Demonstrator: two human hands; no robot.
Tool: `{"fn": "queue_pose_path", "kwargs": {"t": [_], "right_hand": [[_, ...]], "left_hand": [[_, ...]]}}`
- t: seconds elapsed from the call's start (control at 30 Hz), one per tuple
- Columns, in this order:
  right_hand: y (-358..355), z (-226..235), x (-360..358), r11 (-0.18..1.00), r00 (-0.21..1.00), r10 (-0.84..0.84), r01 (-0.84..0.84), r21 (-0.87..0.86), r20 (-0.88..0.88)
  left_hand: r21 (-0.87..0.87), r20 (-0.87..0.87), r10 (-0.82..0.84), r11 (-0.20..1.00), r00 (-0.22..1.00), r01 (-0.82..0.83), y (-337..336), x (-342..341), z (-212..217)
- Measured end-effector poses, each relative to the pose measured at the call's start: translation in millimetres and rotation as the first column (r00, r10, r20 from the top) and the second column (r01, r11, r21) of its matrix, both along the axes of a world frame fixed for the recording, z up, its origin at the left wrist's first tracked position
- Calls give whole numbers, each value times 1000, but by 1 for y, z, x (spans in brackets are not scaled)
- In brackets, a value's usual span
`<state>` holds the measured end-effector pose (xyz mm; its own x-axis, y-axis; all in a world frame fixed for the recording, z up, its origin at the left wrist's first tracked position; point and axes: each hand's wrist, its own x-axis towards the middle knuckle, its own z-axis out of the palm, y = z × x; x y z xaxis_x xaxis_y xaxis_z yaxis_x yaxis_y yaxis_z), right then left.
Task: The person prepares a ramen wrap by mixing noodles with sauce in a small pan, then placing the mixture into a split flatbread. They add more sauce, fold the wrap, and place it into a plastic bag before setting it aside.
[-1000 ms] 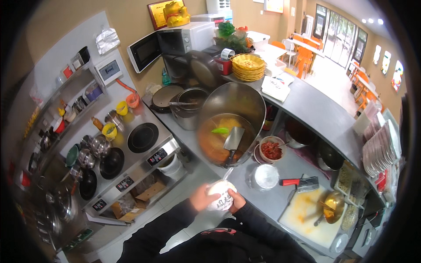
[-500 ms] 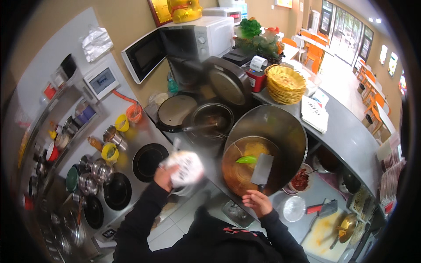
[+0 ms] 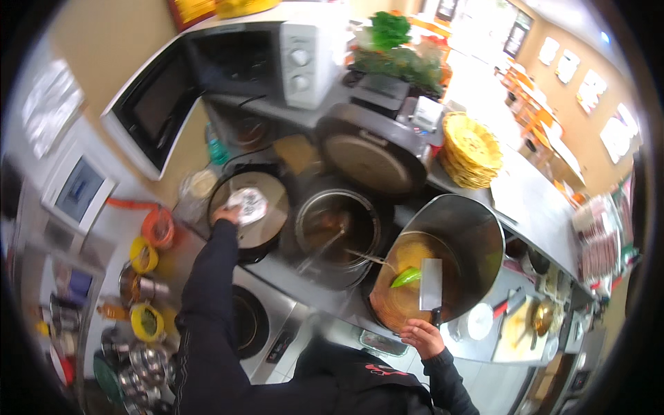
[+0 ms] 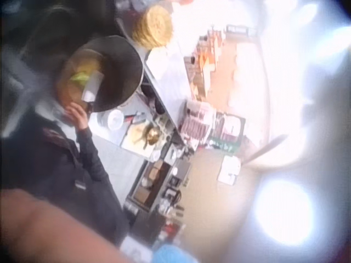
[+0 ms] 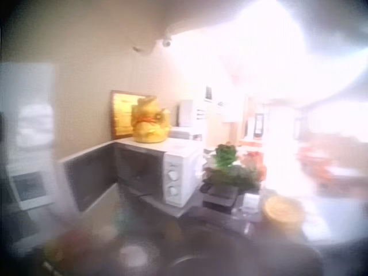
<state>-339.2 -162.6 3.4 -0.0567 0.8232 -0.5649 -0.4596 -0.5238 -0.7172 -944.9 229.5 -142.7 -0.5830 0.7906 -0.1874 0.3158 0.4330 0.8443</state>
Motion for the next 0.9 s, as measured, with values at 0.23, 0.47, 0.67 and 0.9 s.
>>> {"fn": "queue_pose_path", "kwargs": {"t": [0.23,0.47,0.67,0.9], "right_hand": [[-7,6,-1,993,992,-118,117,27,44],[-13,-1,-6,987,989,-149,148,60,17],[-31,-3,-3,978,989,-150,145,149,18],[-68,-2,26,957,976,-216,210,199,6]], "left_hand": [[414,-431,44,897,901,154,10,-3,114],[436,-485,-687,347,542,830,47,205,382],[-138,-585,-811,128,23,982,128,413,439],[19,-375,-916,149,146,989,120,501,437]]}}
